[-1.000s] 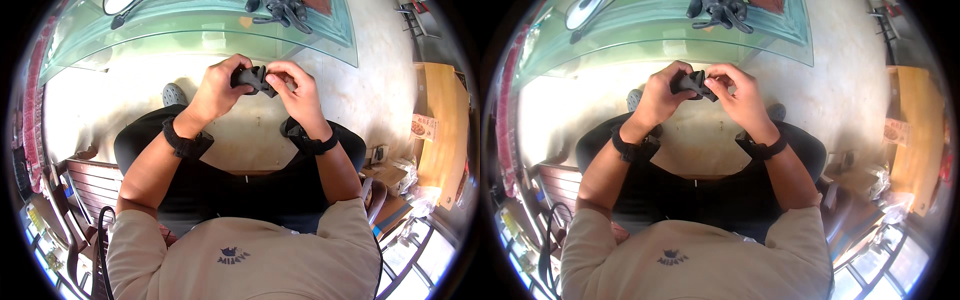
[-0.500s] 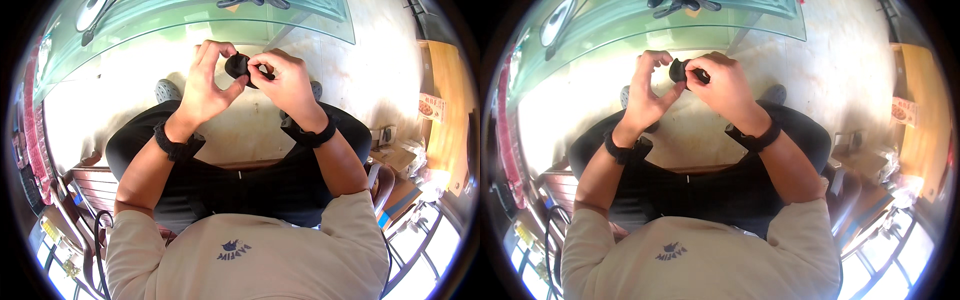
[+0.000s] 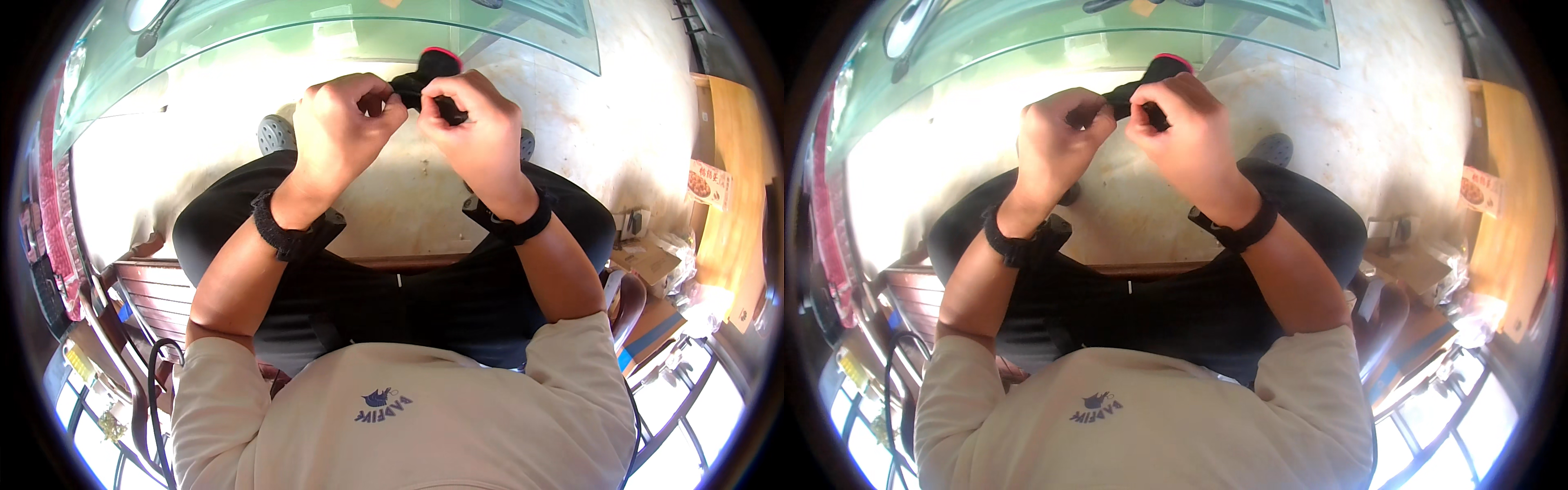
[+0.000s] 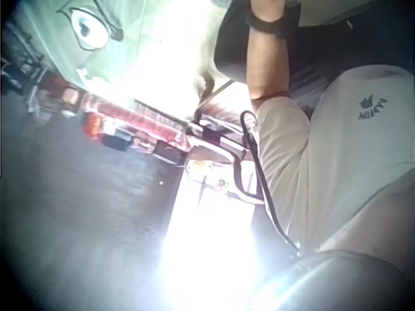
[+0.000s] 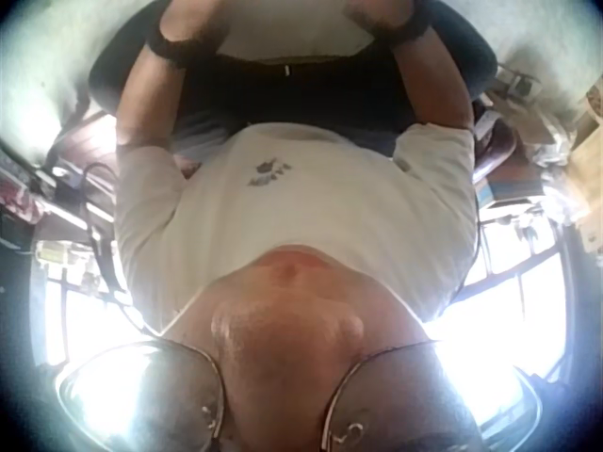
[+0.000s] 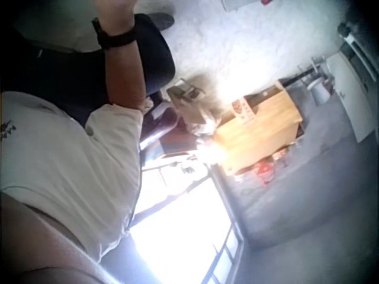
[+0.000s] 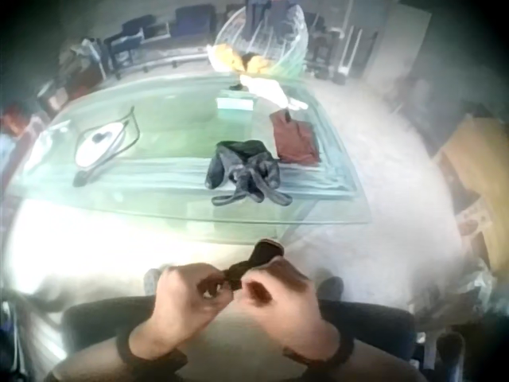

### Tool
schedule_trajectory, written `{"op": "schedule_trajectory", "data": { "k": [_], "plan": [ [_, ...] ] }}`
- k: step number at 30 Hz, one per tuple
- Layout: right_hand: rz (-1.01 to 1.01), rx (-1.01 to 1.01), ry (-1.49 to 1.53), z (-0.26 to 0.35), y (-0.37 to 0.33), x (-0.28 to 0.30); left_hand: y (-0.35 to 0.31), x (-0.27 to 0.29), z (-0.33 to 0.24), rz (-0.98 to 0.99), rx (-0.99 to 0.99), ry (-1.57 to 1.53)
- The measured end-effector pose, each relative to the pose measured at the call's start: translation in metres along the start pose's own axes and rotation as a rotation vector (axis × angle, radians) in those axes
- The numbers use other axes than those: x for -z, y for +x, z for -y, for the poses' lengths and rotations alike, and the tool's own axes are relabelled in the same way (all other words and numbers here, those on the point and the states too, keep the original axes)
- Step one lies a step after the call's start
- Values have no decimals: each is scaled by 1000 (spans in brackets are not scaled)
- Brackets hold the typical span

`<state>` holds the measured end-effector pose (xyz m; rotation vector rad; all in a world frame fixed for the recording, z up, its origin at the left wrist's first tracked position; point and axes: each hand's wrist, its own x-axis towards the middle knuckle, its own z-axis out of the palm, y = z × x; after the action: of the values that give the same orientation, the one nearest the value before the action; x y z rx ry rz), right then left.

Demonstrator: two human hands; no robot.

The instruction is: The person puts on a pair of black gloves and then assembles a dumbbell by screwing on yellow collars and stacking black weight plates onto the bar. The person sits on the floor during the assembly process.

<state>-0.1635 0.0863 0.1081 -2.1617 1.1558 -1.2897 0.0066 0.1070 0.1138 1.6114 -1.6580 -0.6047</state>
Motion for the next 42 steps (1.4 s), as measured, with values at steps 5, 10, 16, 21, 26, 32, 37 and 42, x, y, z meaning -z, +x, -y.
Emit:
{"op": "schedule_trajectory", "data": {
  "k": [5,10,16,21,26,32,37,42],
  "plan": [
    [210,165,-89,-6,0,-2,-1,1,3,-3,108,-176],
    [279,43,-111,1,-1,-4,-3,-6,11,-40,55,-215],
    [420,-11,-154,-1,-4,-6,-8,-9,13,-79,-60,-76],
    [394,-109,119,-12,-7,-7,-13,-12,17,-93,-62,-123],
    [382,-255,282,-13,-6,-10,-15,-12,10,-56,-48,-182],
    [217,-258,392,-21,-4,-6,11,-10,21,-59,-362,-166],
    [203,-349,504,-17,0,3,7,4,14,254,-20,-309],
    [222,-341,394,-12,5,7,10,5,24,234,29,-389]
  ]
}}
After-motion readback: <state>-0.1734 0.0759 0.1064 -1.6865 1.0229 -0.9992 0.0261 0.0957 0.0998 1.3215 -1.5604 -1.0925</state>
